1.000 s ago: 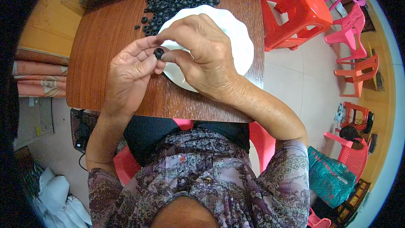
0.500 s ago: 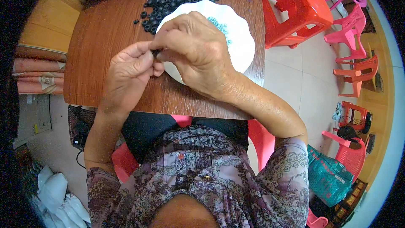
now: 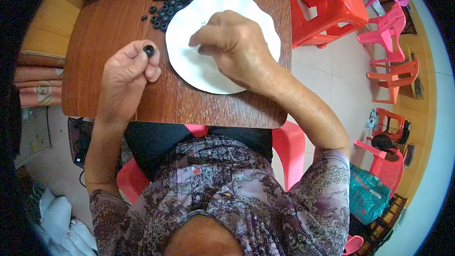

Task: Manually assembling small black plastic components at a workshop table.

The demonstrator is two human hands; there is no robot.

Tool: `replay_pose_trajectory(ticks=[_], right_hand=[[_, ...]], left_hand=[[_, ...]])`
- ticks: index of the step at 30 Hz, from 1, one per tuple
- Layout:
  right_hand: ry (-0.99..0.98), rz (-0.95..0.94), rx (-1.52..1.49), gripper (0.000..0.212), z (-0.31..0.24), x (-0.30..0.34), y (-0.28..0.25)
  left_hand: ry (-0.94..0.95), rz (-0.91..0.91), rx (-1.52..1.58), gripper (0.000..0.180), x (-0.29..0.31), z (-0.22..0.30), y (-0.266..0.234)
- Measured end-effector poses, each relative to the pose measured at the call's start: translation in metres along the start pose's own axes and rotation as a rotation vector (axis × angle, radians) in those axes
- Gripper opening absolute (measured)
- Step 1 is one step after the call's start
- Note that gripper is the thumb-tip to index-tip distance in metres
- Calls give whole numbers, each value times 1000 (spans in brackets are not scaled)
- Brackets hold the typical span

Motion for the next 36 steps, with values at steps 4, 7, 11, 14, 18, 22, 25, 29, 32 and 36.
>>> replay_pose_trajectory(ticks=[4,7,11,14,18,22,25,29,32,36], right_hand=[[-102,-96,211,17,7,4,14],[-172,-158,353,17,11,3,20],[-201,-173,373,16,11,1,20],[-12,-148,98,17,1,-2,9],[100,-49,-169,13,-18,-16,2],[-5,-23,-198,16,-33,-28,8],[-1,-85,-128,13,-38,-31,11],[-7,-143,-56,11,-42,-37,13],[80,-165,-37,10,-46,-41,13],[53,-147,-60,10,-47,-46,13]], left_hand=[[-29,-8,25,20,2,-4,-4],[-30,-7,60,20,4,-4,-5],[-35,0,86,20,5,-7,-4],[-31,15,95,20,5,-9,-1],[-28,22,120,19,5,-11,1],[-1,66,68,18,6,-10,6],[51,128,24,17,7,-10,9],[131,151,-24,17,9,-8,11],[164,183,-69,18,9,-7,12],[146,186,-29,19,9,-3,9]])
Point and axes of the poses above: each hand's wrist, its own x-axis away from the middle knuckle, its own y-axis out of the palm, z = x × y, the point moved 2 cm from there along -x, towards the middle knuckle, and after that the axes turned 3 degrees about z, right-handed, at the moved point
